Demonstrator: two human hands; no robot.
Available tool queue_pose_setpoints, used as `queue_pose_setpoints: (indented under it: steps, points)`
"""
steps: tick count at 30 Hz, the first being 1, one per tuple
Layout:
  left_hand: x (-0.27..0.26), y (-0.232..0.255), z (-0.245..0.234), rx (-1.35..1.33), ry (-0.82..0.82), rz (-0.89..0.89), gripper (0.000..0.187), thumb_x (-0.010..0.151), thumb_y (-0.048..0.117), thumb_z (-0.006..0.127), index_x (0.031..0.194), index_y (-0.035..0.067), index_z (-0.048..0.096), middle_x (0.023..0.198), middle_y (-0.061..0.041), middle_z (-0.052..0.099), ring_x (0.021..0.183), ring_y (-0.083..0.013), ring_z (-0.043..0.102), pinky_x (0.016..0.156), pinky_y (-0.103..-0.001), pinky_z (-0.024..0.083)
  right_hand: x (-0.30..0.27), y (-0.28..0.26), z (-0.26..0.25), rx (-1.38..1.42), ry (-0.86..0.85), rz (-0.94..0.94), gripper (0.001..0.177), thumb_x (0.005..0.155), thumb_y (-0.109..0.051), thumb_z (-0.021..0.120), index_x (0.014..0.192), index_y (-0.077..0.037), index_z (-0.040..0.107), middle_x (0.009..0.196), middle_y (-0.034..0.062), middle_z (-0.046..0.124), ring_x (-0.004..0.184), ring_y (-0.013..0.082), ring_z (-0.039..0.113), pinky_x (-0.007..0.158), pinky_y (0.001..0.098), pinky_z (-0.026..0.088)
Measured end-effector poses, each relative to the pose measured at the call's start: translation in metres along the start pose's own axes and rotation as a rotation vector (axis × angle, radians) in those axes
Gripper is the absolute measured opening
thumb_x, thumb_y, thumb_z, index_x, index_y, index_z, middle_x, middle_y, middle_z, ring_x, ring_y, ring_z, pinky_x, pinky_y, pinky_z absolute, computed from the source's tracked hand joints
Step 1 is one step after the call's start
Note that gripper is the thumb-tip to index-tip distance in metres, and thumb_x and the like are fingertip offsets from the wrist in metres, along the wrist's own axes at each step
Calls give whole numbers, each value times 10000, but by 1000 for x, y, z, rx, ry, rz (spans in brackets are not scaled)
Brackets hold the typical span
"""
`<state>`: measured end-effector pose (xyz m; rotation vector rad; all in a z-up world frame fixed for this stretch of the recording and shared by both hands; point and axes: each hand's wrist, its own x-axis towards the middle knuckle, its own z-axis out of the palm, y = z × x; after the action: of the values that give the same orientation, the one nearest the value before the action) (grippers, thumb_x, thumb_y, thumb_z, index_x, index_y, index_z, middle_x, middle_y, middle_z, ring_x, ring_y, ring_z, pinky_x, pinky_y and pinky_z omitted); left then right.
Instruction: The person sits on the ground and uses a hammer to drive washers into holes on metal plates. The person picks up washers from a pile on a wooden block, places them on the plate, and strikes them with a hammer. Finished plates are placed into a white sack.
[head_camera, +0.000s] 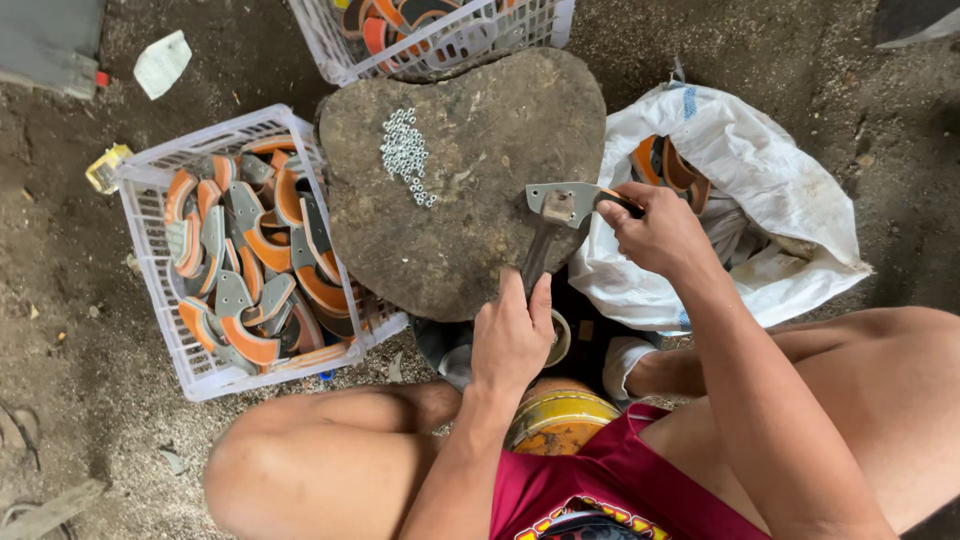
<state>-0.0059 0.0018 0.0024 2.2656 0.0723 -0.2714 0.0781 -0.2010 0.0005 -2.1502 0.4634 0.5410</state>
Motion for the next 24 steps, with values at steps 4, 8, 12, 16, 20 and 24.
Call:
queue_pose_setpoints:
  steps: [4, 8, 12, 16, 20, 24]
  points:
    - [2, -2, 8, 39, -1, -12, 341, 1055, 372, 510, 1036, 32, 523, 701, -296, 675, 679, -533, 663, 570, -626, 517, 1, 1, -1, 25, -3, 9, 369, 977, -327, 668, 1213, -45, 702, 665, 113, 662, 570, 168, 649, 584, 366, 511]
    - [-1, 2, 14, 75, 12, -29, 368, 1062, 369, 507, 1035, 2, 495, 726, -305, 679, 685, -535, 671, 597, -629, 524, 6, -9, -10, -190, 49, -138, 315, 977, -266, 707, 1173, -21, 739, 732, 161, 701, 643, 235, 668, 638, 397, 520]
    - [-1, 2, 14, 62, -46, -95, 384, 1058, 377, 498, 1035, -6, 474, 720, -301, 686, 689, -523, 683, 615, -611, 549, 31, -50, -12, -229, 192, -552, 234, 954, -189, 737, 1132, -40, 768, 939, 164, 732, 806, 254, 710, 718, 383, 549]
    - [0, 3, 14, 78, -53, -91, 396, 1072, 391, 495, 1029, -1, 473, 717, -305, 682, 691, -532, 674, 649, -630, 535, 74, -112, 27, -342, -20, -913, 158, 972, -164, 725, 1092, -93, 799, 1027, 119, 757, 877, 311, 710, 803, 420, 563]
    - [-1, 5, 14, 56, -74, -135, 403, 1064, 414, 492, 1017, 14, 475, 702, -292, 679, 683, -522, 680, 658, -628, 541, 101, -147, 70, -476, -99, -1124, 201, 906, -88, 723, 1083, -135, 805, 1113, 62, 760, 973, 323, 709, 846, 444, 561]
    - [0, 6, 13, 22, -89, -169, 396, 1055, 417, 506, 994, 27, 479, 687, -289, 674, 670, -519, 682, 645, -627, 540, 119, -153, 87, -777, -48, -1238, 242, 846, -53, 713, 1031, -182, 803, 1080, 11, 737, 1044, 273, 684, 964, 412, 543]
